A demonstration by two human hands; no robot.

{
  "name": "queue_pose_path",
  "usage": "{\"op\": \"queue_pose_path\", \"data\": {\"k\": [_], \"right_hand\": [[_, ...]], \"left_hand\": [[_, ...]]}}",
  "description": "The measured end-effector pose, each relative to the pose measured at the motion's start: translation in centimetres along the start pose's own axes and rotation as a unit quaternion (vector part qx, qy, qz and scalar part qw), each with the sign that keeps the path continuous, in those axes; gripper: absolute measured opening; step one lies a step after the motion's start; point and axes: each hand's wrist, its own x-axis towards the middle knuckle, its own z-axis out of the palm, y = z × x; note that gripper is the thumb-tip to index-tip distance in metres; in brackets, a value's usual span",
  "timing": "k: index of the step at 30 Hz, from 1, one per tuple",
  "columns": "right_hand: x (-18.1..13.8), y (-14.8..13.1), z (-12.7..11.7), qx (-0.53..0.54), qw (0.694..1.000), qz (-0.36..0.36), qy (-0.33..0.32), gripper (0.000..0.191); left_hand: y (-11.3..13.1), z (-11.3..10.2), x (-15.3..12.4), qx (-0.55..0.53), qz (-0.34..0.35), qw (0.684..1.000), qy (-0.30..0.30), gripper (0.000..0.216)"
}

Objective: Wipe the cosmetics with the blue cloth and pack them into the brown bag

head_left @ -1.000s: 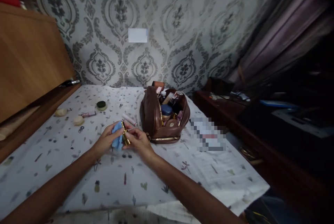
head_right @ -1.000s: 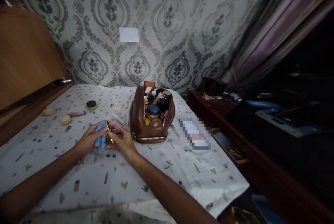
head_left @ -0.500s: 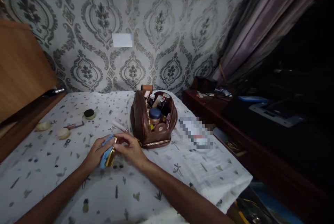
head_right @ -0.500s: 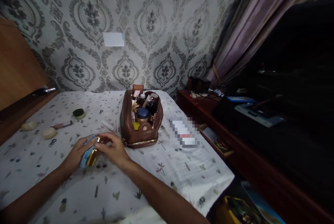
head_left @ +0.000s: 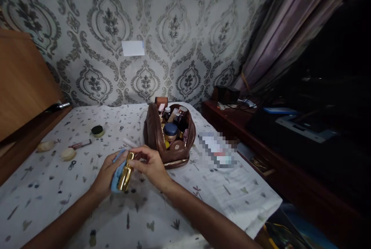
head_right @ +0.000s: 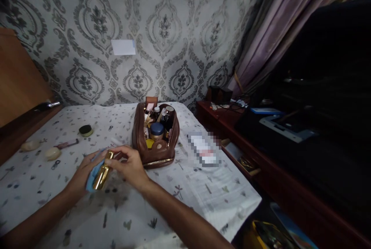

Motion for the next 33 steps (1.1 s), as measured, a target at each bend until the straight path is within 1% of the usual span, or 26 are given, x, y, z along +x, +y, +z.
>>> {"op": "queue_pose_path", "data": {"k": [3, 5, 7, 9, 10, 11, 12, 14, 15, 16, 17, 18, 19, 20, 22, 24, 26, 29, 33], "right_hand": [[-0.4, -2.9, -0.8, 0.019, 1.0, -0.003, -0.011, 0.038], [-0.8, -5.0, -1.8, 0.028, 0.999, -0.001, -0.025, 0.038], [-1.2, -7.2, -3.1, 0.01, 1.0, -0.022, -0.013, 0.039], [-1.4, -9.4, -4.9, -0.028, 0.997, -0.068, 0.027, 0.035], [-1.3, -10.5, -5.9, -0.055, 0.992, -0.094, 0.056, 0.034], [-1.2, -11.5, -6.9, -0.084, 0.985, -0.122, 0.092, 0.033], [-1.0, -12.3, -7.9, -0.11, 0.974, -0.151, 0.129, 0.032], [-0.5, -13.4, -9.7, -0.171, 0.949, -0.191, 0.181, 0.032], [-0.2, -13.6, -10.4, -0.206, 0.937, -0.205, 0.193, 0.033], [0.0, -13.6, -11.0, -0.241, 0.926, -0.215, 0.197, 0.034], [0.3, -13.4, -11.5, -0.277, 0.914, -0.222, 0.195, 0.035], [0.4, -13.1, -11.9, -0.311, 0.904, -0.226, 0.188, 0.036], [0.5, -12.7, -12.3, -0.342, 0.894, -0.226, 0.179, 0.036], [0.6, -12.3, -12.5, -0.369, 0.886, -0.224, 0.168, 0.036], [0.6, -11.5, -13.0, -0.413, 0.874, -0.211, 0.145, 0.036], [0.6, -10.9, -13.4, -0.448, 0.861, -0.203, 0.128, 0.033], [0.7, -10.7, -13.8, -0.475, 0.848, -0.201, 0.121, 0.028], [0.9, -10.7, -14.2, -0.505, 0.832, -0.196, 0.118, 0.022], [1.2, -10.5, -14.2, -0.548, 0.809, -0.181, 0.113, 0.018]], "left_hand": [[1.6, 0.8, -0.3, 0.018, 0.019, 0.998, -0.057, 0.045], [2.6, 1.3, -0.3, 0.061, 0.058, 0.991, -0.105, 0.038], [3.4, 1.7, -0.1, 0.137, 0.119, 0.974, -0.134, 0.027], [3.9, 2.2, 0.2, 0.229, 0.207, 0.939, -0.149, 0.02], [4.0, 2.6, 0.3, 0.272, 0.265, 0.911, -0.159, 0.02], [4.0, 3.0, 0.5, 0.31, 0.33, 0.875, -0.169, 0.021], [3.9, 3.5, 0.7, 0.348, 0.401, 0.829, -0.178, 0.023], [3.4, 4.6, 1.0, 0.426, 0.526, 0.716, -0.17, 0.027], [3.0, 5.3, 1.2, 0.467, 0.566, 0.662, -0.153, 0.029], [2.7, 5.9, 1.2, 0.508, 0.584, 0.618, -0.134, 0.033], [2.4, 6.6, 1.3, 0.547, 0.582, 0.589, -0.122, 0.037], [2.1, 7.2, 1.3, 0.579, 0.566, 0.575, -0.12, 0.041], [1.8, 7.6, 1.3, 0.602, 0.541, 0.573, -0.128, 0.046], [1.6, 8.0, 1.2, 0.619, 0.511, 0.579, -0.142, 0.051], [1.3, 8.2, 1.2, 0.628, 0.46, 0.602, -0.179, 0.059], [1.0, 8.0, 1.1, 0.613, 0.433, 0.624, -0.22, 0.064], [0.5, 7.4, 1.1, 0.591, 0.423, 0.639, -0.25, 0.064], [-0.5, 6.5, 1.0, 0.571, 0.43, 0.651, -0.257, 0.06], [-1.5, 6.1, 0.9, 0.572, 0.438, 0.642, -0.264, 0.063]]}}
